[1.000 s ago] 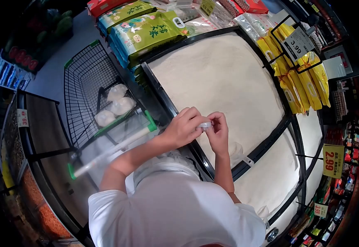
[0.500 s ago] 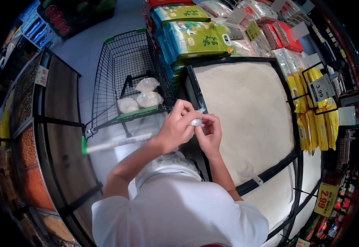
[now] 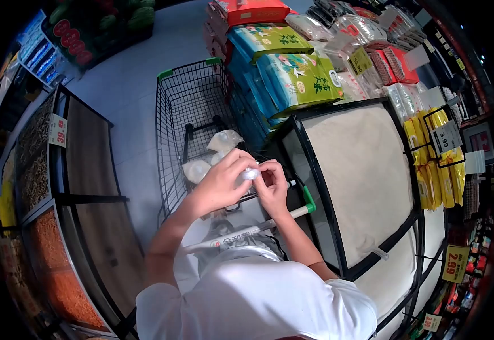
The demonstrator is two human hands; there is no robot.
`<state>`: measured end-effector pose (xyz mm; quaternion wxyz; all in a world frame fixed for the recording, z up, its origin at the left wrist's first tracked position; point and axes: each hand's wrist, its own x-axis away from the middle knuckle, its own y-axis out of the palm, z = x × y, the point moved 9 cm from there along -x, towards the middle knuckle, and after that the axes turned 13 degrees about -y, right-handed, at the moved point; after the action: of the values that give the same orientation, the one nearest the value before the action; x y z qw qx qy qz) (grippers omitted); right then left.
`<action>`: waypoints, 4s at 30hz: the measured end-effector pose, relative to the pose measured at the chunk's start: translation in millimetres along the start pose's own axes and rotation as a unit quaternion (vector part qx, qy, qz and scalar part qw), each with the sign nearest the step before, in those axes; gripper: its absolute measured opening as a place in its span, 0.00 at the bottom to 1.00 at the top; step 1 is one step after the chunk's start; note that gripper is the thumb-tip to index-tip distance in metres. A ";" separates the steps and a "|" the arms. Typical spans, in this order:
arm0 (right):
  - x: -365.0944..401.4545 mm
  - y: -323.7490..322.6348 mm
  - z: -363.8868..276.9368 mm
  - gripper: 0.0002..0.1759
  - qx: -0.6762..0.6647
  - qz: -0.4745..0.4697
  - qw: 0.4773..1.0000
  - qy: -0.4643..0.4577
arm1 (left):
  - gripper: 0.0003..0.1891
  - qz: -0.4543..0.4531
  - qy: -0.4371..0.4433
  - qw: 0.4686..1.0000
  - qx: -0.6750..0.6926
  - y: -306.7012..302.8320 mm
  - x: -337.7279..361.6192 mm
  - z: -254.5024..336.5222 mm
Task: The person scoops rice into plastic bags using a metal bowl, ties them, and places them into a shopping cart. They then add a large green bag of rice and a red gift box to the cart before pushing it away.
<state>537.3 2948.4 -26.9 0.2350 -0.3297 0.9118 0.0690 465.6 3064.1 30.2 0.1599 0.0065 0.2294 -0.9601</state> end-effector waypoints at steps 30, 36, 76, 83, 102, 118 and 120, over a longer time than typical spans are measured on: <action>105.1 -41.3 57.0 0.16 0.505 -0.116 0.843 0.145 | 0.10 0.198 -0.293 0.925 -0.142 16.0 -63.9 -578.4; 106.1 -44.4 62.1 0.14 0.529 -0.100 0.831 0.143 | 0.12 0.196 -0.333 0.905 -0.175 49.7 -47.6 -669.7; -35.0 105.4 105.2 0.25 0.387 -0.172 0.893 -0.153 | 0.15 0.277 -0.214 0.823 -0.447 -175.1 80.9 -307.7; -75.4 95.9 170.5 0.28 0.390 -0.195 0.890 -0.134 | 0.18 0.284 -0.270 0.757 -0.524 -234.8 43.1 -346.7; -206.8 187.2 252.1 0.41 0.268 -0.341 0.891 -0.132 | 0.13 0.243 -0.377 0.730 -0.515 -392.5 -50.1 -529.5; -229.6 245.0 267.5 0.43 0.122 -0.421 0.895 -0.080 | 0.07 0.317 -0.156 0.710 -0.609 -485.6 -76.2 -583.1; -235.5 223.8 261.6 0.38 0.060 -0.438 0.895 0.056 | 0.04 0.294 -0.160 0.755 -0.564 -490.1 -77.4 -587.8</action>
<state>654.0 3328.8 -152.0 0.2096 -0.6842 0.6891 -0.1146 351.3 3761.3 -274.2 0.4437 -0.1712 0.6869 -0.5496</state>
